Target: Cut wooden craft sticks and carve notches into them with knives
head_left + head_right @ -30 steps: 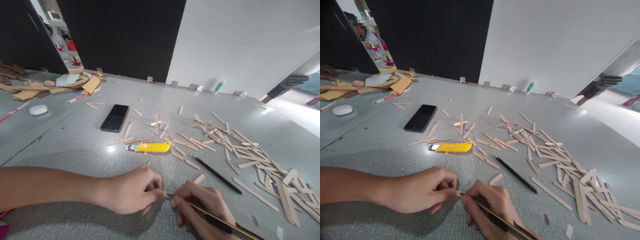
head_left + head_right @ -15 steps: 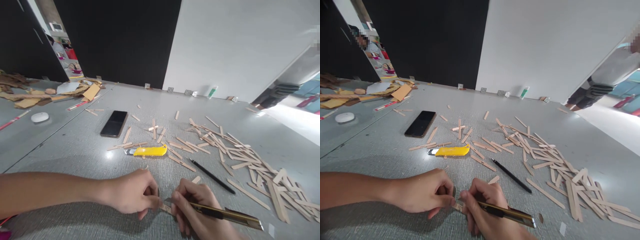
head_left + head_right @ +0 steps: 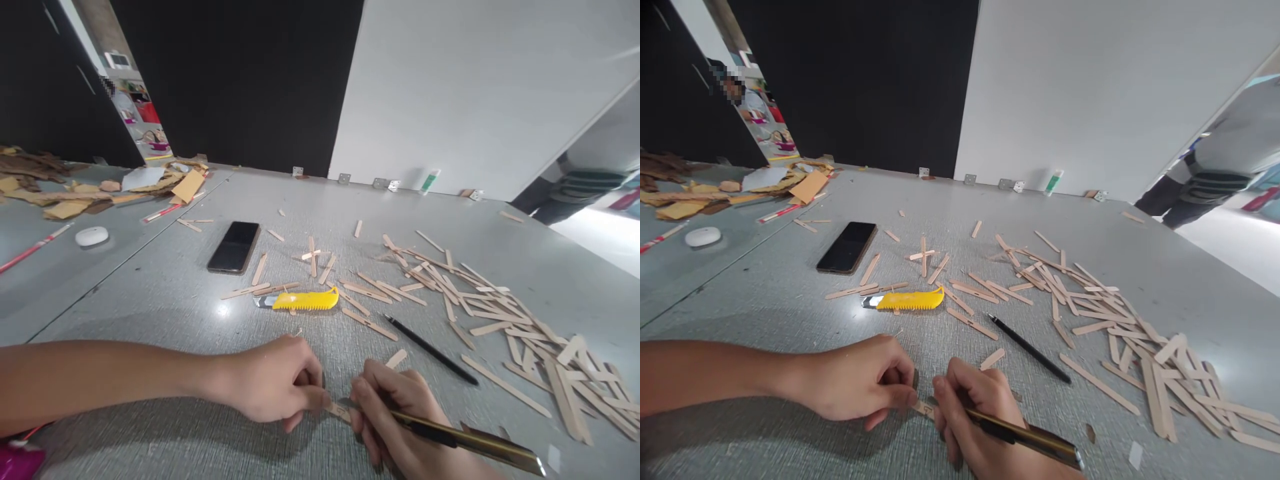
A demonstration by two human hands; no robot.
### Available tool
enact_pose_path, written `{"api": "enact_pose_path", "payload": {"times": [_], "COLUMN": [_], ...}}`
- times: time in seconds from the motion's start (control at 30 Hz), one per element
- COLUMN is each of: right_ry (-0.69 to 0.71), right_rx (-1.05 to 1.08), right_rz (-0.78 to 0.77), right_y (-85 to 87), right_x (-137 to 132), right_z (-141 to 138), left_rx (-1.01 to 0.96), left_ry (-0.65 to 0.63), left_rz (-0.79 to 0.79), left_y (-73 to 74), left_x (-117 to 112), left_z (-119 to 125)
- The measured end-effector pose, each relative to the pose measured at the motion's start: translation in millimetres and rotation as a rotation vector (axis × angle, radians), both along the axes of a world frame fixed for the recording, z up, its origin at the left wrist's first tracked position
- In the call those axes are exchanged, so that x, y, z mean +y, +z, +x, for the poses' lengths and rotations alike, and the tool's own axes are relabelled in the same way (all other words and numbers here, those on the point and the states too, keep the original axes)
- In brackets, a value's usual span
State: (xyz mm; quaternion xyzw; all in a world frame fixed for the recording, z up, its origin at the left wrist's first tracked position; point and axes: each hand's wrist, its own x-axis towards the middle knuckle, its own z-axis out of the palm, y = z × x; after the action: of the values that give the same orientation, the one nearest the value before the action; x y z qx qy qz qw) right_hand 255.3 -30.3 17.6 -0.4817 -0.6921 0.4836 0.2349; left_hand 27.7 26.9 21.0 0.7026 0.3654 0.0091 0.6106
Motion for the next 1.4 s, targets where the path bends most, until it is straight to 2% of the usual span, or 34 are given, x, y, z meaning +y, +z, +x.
{"api": "enact_pose_path", "payload": {"times": [0.43,0.67,0.97,1.1,1.23,1.4], "right_ry": [0.030,0.042,0.137,0.129,0.105,0.044], "right_rx": [-0.052,-0.115,-0.191,-0.186,-0.156,-0.106], "right_rz": [0.038,0.052,0.108,0.098,0.118,0.040], "right_y": [2.6,-7.1,-14.4,-14.9,-9.8,-7.8], "right_x": [-4,-4,-3,-2,-2,-1], "right_z": [3,5,10,11,8,5], "left_rx": [0.016,0.018,-0.009,-0.011,-0.004,0.008], "left_ry": [0.008,0.009,0.024,0.000,-0.036,-0.035], "left_rz": [0.009,0.045,0.093,0.127,0.256,0.594], "left_y": [6.3,7.3,4.1,2.6,3.4,-2.3], "left_x": [-1,-3,-7,-6,-12,-21], "left_z": [-2,-2,-3,-4,-6,-8]}}
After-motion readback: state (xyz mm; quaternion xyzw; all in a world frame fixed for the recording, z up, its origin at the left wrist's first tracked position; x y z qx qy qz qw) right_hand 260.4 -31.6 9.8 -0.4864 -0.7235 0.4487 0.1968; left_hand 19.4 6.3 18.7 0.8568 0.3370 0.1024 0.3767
